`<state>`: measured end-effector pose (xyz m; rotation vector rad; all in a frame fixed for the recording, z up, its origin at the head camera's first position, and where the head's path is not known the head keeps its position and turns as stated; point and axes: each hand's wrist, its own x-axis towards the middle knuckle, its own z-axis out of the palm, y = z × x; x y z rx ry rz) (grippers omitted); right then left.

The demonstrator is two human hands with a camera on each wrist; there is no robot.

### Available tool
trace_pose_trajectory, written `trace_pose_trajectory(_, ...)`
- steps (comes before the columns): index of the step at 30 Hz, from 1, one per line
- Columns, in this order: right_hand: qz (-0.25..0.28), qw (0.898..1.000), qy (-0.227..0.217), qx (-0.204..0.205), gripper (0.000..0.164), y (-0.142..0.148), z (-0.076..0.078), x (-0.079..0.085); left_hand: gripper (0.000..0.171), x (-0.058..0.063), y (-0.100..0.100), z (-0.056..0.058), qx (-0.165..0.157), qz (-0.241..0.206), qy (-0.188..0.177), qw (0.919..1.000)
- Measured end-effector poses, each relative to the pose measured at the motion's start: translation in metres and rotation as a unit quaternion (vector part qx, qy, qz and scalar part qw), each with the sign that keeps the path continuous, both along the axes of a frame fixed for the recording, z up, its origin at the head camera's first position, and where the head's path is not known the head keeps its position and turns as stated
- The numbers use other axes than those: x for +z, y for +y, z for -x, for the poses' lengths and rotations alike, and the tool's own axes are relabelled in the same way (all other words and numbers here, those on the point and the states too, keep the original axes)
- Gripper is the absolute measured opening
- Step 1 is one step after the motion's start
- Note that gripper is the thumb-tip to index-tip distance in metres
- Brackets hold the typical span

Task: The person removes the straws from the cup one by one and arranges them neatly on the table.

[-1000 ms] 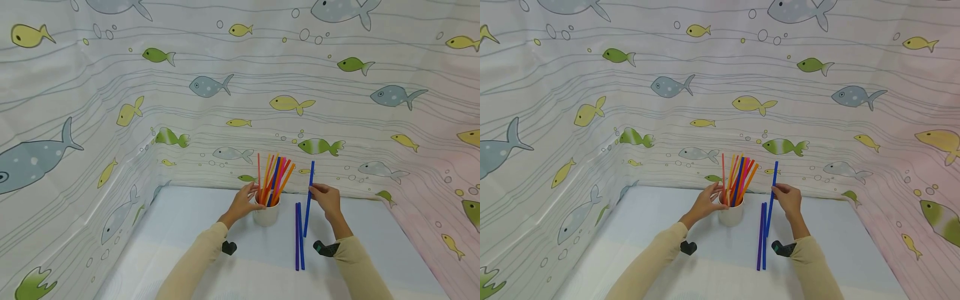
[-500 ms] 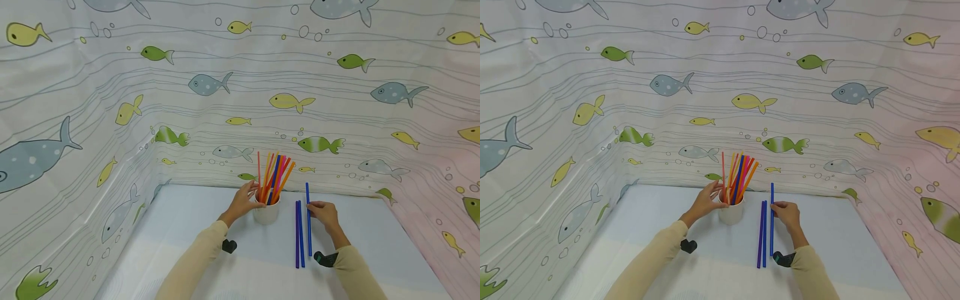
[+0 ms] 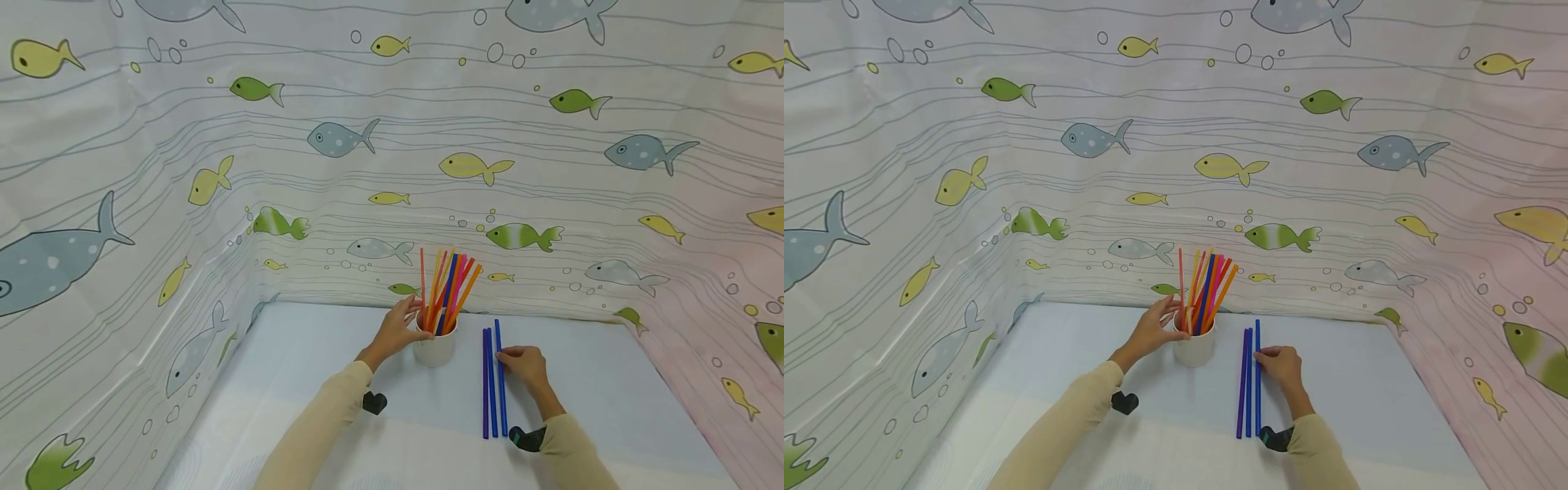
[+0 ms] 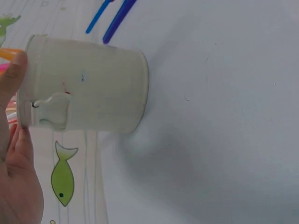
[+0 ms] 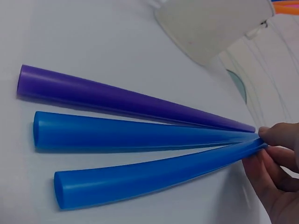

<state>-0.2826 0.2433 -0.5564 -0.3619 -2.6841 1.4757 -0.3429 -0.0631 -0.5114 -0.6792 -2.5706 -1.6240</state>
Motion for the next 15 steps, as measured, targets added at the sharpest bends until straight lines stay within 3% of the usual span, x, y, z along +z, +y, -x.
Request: trace_pose_trajectory(15,-0.053,0.998,0.009,0.017,0.029,-0.0027,0.0004,-0.0068,0.106,0.0001,0.0006,0.0002,-0.005,-0.015,-0.012,0.9998)
